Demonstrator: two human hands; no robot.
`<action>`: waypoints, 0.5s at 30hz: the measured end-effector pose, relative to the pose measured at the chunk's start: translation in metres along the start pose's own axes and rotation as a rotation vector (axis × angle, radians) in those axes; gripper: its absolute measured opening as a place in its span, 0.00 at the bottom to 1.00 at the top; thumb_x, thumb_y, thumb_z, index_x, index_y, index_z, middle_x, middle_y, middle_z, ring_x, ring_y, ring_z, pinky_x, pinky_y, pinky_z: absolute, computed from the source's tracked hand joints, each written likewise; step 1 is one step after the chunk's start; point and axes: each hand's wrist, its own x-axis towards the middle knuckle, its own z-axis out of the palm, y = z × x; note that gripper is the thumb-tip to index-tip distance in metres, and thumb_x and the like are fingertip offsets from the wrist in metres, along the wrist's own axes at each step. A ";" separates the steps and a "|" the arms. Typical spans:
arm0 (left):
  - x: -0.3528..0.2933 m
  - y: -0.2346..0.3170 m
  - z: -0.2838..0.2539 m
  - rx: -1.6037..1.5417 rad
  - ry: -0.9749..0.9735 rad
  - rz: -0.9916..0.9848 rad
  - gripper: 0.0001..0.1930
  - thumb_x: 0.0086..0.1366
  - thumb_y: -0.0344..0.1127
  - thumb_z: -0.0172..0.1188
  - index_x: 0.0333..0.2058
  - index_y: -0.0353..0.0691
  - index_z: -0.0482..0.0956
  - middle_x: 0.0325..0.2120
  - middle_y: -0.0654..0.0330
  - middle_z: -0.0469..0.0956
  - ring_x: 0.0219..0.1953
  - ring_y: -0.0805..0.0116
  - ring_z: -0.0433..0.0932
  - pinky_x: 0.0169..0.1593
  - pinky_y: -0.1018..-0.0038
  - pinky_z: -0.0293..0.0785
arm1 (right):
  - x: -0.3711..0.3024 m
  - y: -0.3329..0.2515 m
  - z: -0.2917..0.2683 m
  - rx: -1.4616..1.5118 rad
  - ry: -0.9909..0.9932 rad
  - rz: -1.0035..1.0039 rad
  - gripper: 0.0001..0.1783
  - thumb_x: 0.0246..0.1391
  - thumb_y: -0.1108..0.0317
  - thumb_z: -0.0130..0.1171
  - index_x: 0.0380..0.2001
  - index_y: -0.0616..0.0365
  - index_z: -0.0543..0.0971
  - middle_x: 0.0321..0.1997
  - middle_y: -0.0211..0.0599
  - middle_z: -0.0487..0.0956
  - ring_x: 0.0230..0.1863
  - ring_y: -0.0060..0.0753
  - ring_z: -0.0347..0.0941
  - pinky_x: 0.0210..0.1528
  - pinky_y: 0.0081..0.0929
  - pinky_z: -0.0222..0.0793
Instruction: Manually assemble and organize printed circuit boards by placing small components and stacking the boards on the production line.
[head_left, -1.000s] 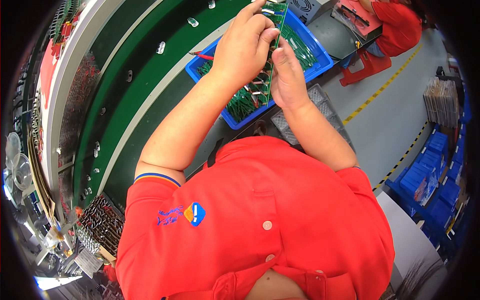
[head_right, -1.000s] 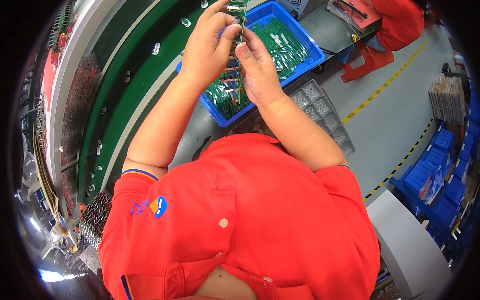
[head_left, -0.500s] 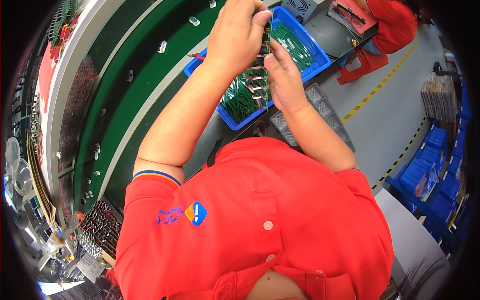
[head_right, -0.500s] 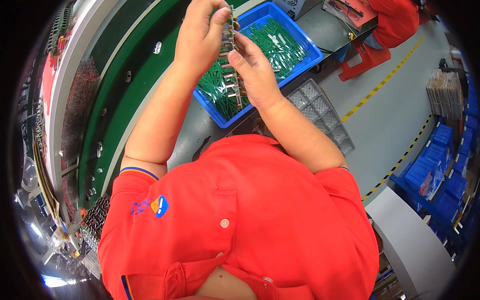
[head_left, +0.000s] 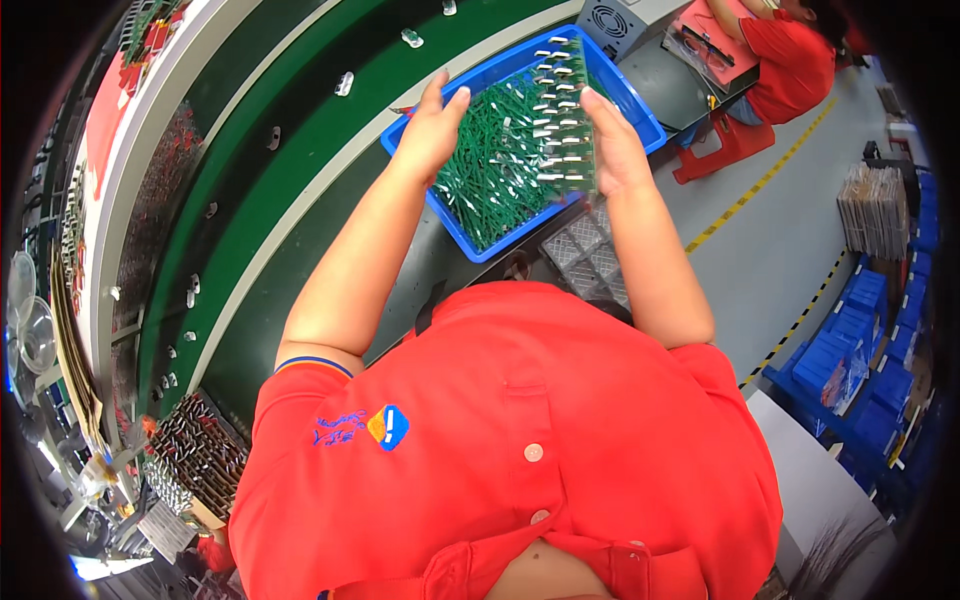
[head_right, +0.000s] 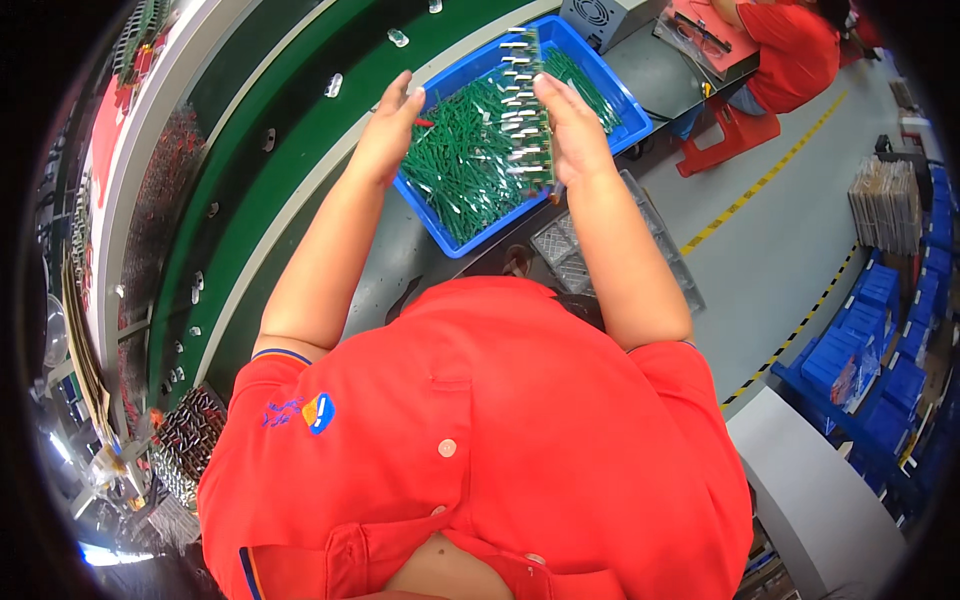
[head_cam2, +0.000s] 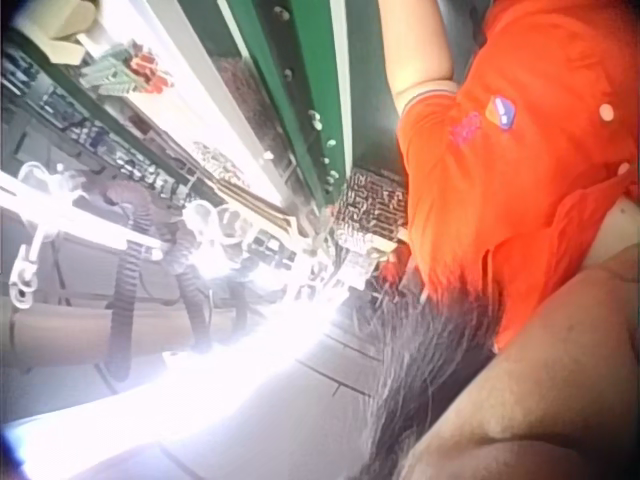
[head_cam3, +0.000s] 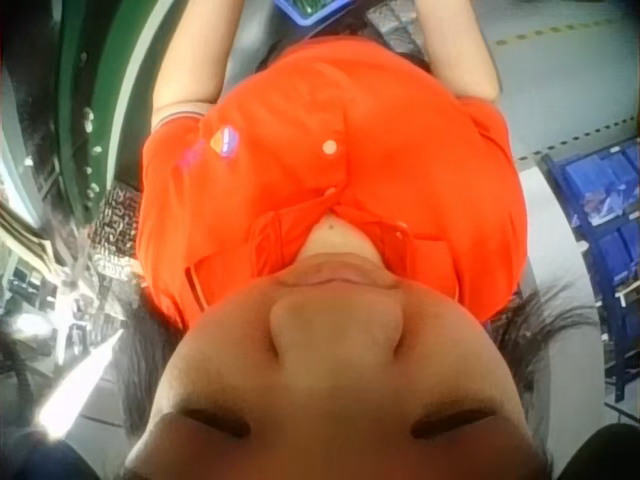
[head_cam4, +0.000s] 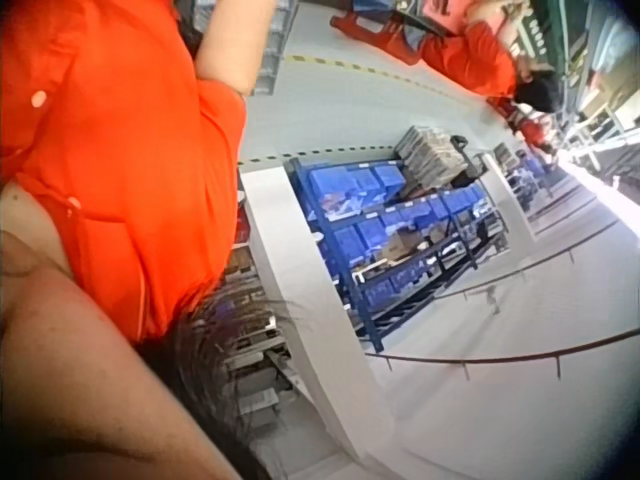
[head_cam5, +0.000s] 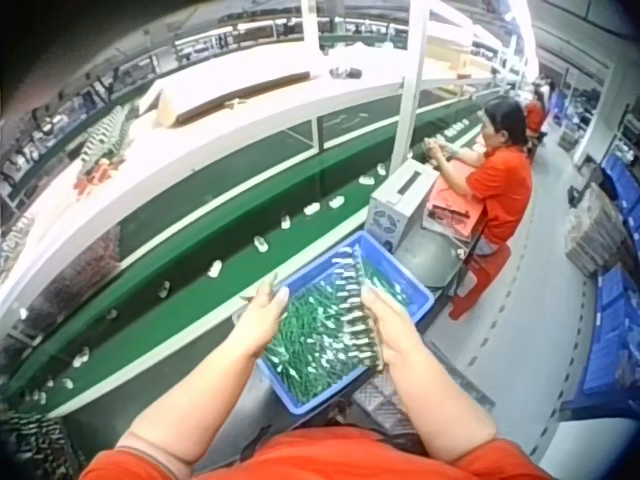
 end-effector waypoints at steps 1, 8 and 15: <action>-0.007 -0.003 -0.006 -0.055 -0.018 -0.018 0.28 0.62 0.45 0.47 0.57 0.36 0.54 0.54 0.46 0.59 0.58 0.57 0.57 0.58 0.69 0.52 | 0.003 0.002 -0.005 0.104 -0.081 0.103 0.21 0.52 0.56 0.50 0.44 0.59 0.70 0.43 0.38 0.73 0.42 0.34 0.70 0.44 0.33 0.66; -0.060 -0.038 -0.070 -0.165 -0.190 -0.168 0.23 0.63 0.49 0.43 0.50 0.38 0.66 0.46 0.56 0.70 0.51 0.65 0.66 0.53 0.68 0.59 | -0.002 0.012 0.020 0.533 -0.542 0.381 0.27 0.56 0.49 0.38 0.50 0.60 0.66 0.49 0.45 0.70 0.48 0.43 0.68 0.49 0.41 0.64; -0.073 -0.069 -0.075 -0.601 -0.171 -0.136 0.25 0.63 0.45 0.46 0.54 0.38 0.55 0.47 0.56 0.66 0.48 0.67 0.66 0.47 0.69 0.66 | 0.032 0.090 0.084 0.650 -0.761 0.560 0.30 0.56 0.47 0.35 0.53 0.57 0.63 0.54 0.46 0.65 0.53 0.48 0.63 0.54 0.47 0.58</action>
